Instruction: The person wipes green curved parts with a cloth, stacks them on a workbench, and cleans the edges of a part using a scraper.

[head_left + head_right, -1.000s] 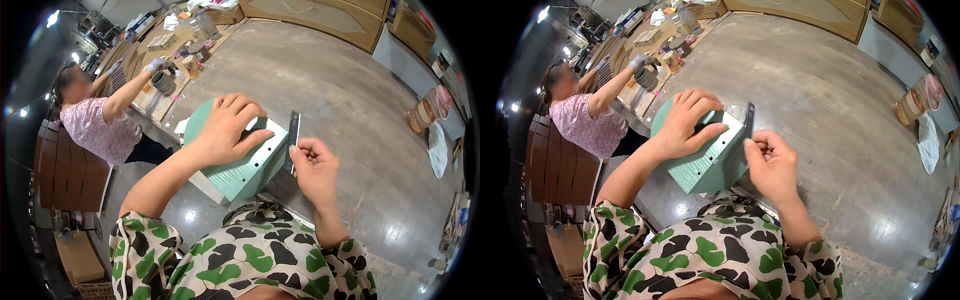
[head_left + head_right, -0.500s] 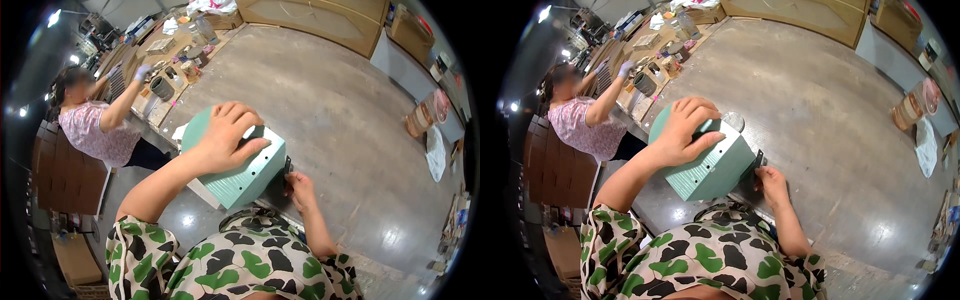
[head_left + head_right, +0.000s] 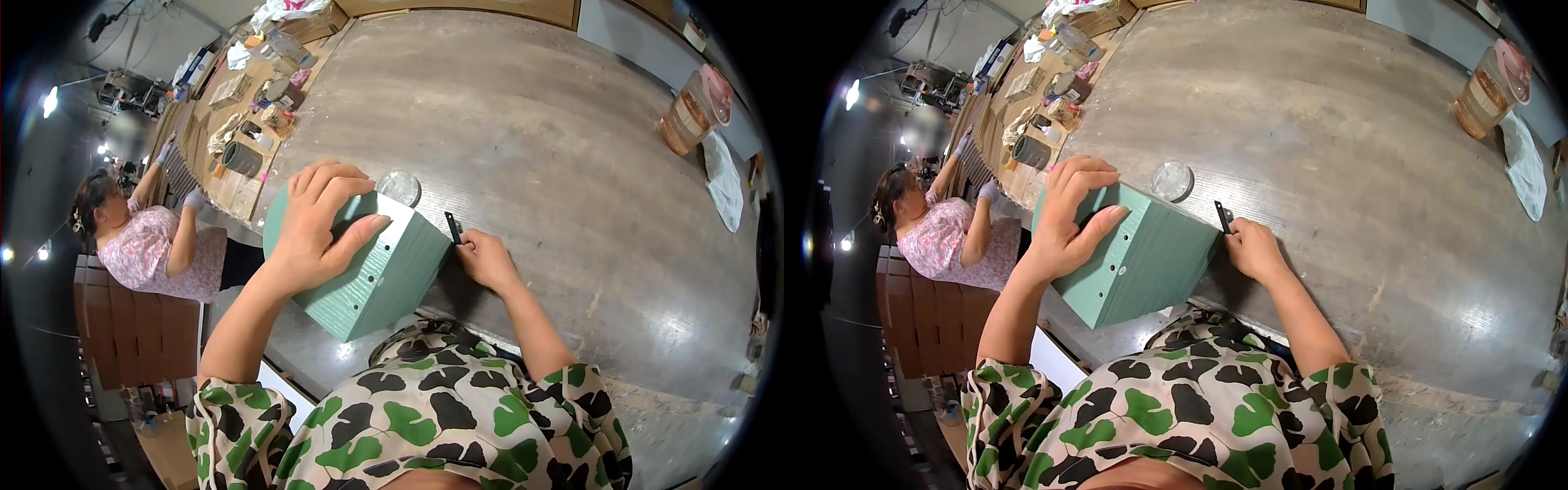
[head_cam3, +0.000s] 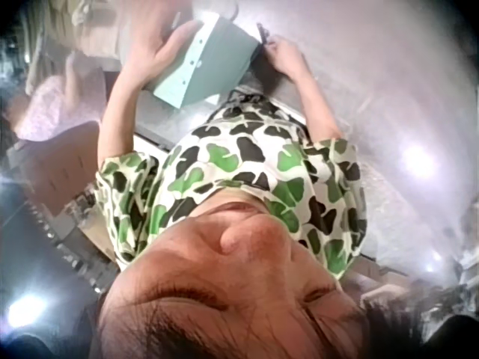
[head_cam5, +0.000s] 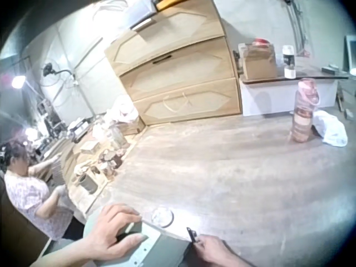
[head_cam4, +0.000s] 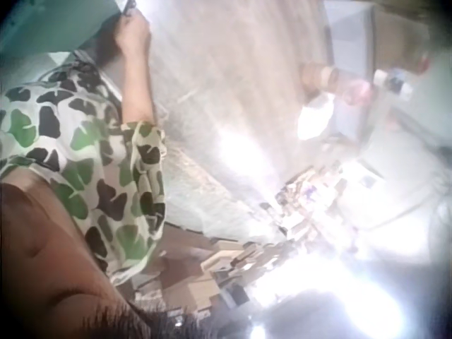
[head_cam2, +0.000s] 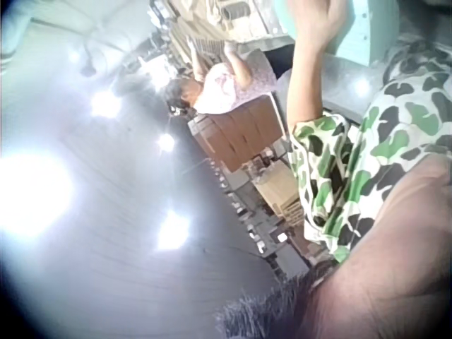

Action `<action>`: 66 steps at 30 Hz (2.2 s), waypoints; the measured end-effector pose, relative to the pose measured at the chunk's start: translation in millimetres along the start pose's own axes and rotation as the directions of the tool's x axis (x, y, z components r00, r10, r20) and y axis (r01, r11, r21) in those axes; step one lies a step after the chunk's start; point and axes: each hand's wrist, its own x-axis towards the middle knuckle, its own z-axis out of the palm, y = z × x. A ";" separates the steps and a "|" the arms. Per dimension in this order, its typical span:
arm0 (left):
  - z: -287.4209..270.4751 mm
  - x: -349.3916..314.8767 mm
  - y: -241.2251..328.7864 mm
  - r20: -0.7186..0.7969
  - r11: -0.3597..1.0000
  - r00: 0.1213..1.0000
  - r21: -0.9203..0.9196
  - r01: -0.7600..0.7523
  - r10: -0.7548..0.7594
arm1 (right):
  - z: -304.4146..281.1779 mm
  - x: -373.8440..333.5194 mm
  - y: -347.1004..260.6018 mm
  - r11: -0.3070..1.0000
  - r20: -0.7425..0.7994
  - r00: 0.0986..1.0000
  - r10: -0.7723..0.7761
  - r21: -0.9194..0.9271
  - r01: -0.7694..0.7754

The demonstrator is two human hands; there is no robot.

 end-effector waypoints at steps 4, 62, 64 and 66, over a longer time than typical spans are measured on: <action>-2.1 0.0 1.9 0.014 1.000 1.000 0.021 0.009 -0.009 | -17.8 -5.8 -28.8 0.996 0.016 0.996 -0.092 -0.006 0.092; 0.8 -9.2 3.0 -0.018 1.000 1.000 0.023 -0.012 0.013 | -21.6 -40.4 -99.1 0.661 0.059 0.998 -0.013 0.749 -0.036; -0.8 -6.7 5.7 -0.028 0.999 0.999 0.038 -0.031 0.032 | -6.8 -34.6 -59.6 0.587 0.150 0.984 0.092 0.791 -0.175; 1.3 -4.2 8.0 -0.029 0.999 0.999 0.030 -0.038 0.039 | 7.3 -32.7 -11.1 0.638 0.178 0.950 0.257 0.707 -0.305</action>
